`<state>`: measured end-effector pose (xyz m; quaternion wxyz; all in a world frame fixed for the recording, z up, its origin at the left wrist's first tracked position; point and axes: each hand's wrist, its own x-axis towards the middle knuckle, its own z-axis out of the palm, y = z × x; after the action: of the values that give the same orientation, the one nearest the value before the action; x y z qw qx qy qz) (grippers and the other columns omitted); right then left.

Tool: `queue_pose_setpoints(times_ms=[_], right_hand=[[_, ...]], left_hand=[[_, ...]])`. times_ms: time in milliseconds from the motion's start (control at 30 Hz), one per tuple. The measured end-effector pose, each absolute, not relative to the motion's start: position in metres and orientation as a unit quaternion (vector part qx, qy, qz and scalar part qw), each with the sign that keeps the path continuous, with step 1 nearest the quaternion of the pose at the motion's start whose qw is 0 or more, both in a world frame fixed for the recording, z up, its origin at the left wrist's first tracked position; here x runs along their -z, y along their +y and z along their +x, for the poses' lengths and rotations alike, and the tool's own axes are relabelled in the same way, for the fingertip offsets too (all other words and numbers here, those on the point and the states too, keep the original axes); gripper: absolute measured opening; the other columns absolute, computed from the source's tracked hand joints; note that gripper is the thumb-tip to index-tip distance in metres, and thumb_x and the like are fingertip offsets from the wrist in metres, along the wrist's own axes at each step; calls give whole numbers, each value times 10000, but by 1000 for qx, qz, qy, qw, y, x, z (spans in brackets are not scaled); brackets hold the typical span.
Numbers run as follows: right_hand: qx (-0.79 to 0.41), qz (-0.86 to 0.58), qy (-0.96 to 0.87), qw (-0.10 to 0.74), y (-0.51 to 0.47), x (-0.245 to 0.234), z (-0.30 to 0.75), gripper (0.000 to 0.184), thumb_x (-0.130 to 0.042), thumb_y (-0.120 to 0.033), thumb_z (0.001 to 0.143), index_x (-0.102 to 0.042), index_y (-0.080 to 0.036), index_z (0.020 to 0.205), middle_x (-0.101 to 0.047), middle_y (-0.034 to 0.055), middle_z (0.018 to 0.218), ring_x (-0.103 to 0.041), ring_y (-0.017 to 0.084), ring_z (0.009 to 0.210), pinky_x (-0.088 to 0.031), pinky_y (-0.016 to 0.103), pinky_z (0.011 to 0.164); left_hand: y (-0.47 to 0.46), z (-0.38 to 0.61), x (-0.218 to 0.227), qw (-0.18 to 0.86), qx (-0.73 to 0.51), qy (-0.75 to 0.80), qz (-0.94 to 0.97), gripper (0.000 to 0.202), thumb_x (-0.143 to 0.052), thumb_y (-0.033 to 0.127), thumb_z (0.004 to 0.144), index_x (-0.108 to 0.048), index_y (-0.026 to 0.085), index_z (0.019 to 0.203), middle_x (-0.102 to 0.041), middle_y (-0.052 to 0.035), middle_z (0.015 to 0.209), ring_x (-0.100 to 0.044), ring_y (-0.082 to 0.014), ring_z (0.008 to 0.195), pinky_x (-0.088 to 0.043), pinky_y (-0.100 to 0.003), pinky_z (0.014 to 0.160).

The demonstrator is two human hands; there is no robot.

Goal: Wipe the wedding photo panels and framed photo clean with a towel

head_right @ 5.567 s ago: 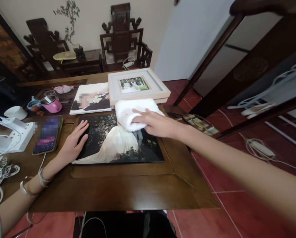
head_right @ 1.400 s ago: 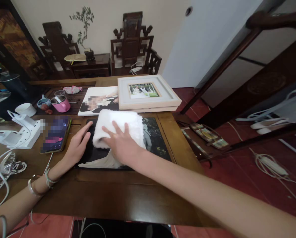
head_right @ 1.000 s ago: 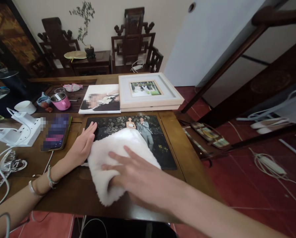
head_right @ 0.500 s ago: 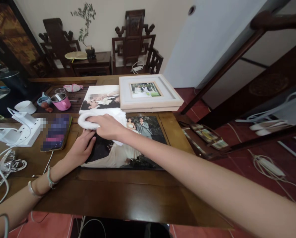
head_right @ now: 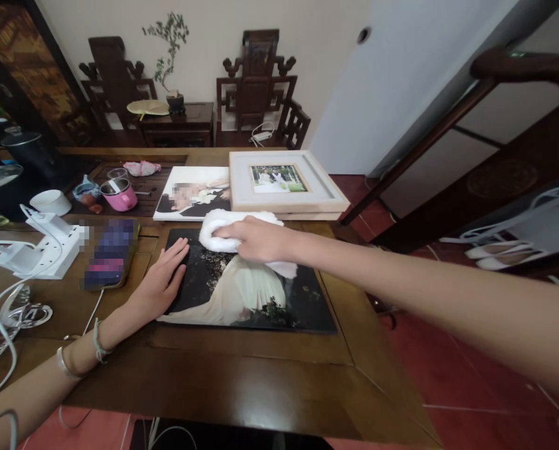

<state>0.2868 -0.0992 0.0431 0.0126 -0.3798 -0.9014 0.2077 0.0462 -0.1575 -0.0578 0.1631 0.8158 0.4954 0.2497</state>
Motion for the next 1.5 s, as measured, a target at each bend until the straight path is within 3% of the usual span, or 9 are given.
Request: queue_pose_setpoints(times_ms=[333,433,567,733,900,1000,1133,1267,1500], right_hand=[[-130,-439,-884,94,-133,4,396,496,-384,-73,673,-645,-168,1083,-694,74,880,-655,237,792,-503,360,740],[-117,-457,-876,96,-158,13,403,500,-387,-50,673,-649,-191,1075,-678,114,1131,-627,310,1081,-493,465,897],[-135,-425,-885,132,-212,13,386,501,-408,-21,655,-659,-253,1022,-398,40,1507,-297,314,1392,-284,574,1112],[-192,-356,-908,112,-246,-8,370,533,-379,3,698,-643,-264,1077,-465,16,1457,-354,226,1365,-310,483,1125],[-208,-407,-884,96,-195,-7,382,491,-405,-52,640,-675,-257,996,-527,12,1410,-398,274,1347,-312,511,1114],[-214,-410,-880,108,-152,-5,387,445,-400,-93,607,-676,-249,919,-725,-10,974,-659,247,1035,-369,496,1085],[-217,-415,-875,124,-121,-6,386,389,-392,-130,576,-656,-239,839,-628,-50,667,-642,197,697,-464,457,987],[-213,-421,-872,132,-135,3,390,416,-399,-135,595,-669,-245,891,-656,-36,741,-653,204,756,-442,459,1005],[-248,-434,-860,106,-224,-8,403,482,-450,-97,663,-696,-329,1007,-697,33,1122,-623,288,1119,-501,442,952]], left_hand=[[-158,47,56,158,-263,500,810,423,-309,230,972,-429,113,1360,-395,-163,1496,-280,-229,1433,-209,-518,1167],[-157,47,56,156,-265,500,809,417,-310,234,975,-431,128,1360,-404,-155,1493,-285,-232,1431,-219,-520,1163],[-157,48,55,157,-262,503,809,429,-305,238,975,-421,118,1371,-395,-159,1497,-286,-227,1431,-218,-513,1165],[-156,48,54,154,-248,503,813,443,-309,244,967,-427,118,1375,-392,-161,1499,-285,-239,1430,-221,-525,1160],[-155,46,53,153,-243,496,820,446,-319,258,969,-432,127,1379,-394,-154,1499,-295,-243,1426,-225,-521,1159],[-154,46,52,153,-241,495,821,448,-317,262,973,-426,127,1386,-386,-157,1503,-296,-244,1426,-227,-524,1157],[-154,45,51,153,-239,497,820,453,-319,268,974,-423,117,1388,-381,-165,1504,-292,-243,1427,-234,-521,1155],[-154,46,51,152,-243,497,819,439,-320,261,973,-427,147,1383,-392,-145,1503,-300,-237,1424,-230,-528,1155],[-153,46,53,146,-249,499,817,440,-325,261,971,-444,114,1369,-405,-162,1491,-303,-247,1422,-234,-505,1162]])
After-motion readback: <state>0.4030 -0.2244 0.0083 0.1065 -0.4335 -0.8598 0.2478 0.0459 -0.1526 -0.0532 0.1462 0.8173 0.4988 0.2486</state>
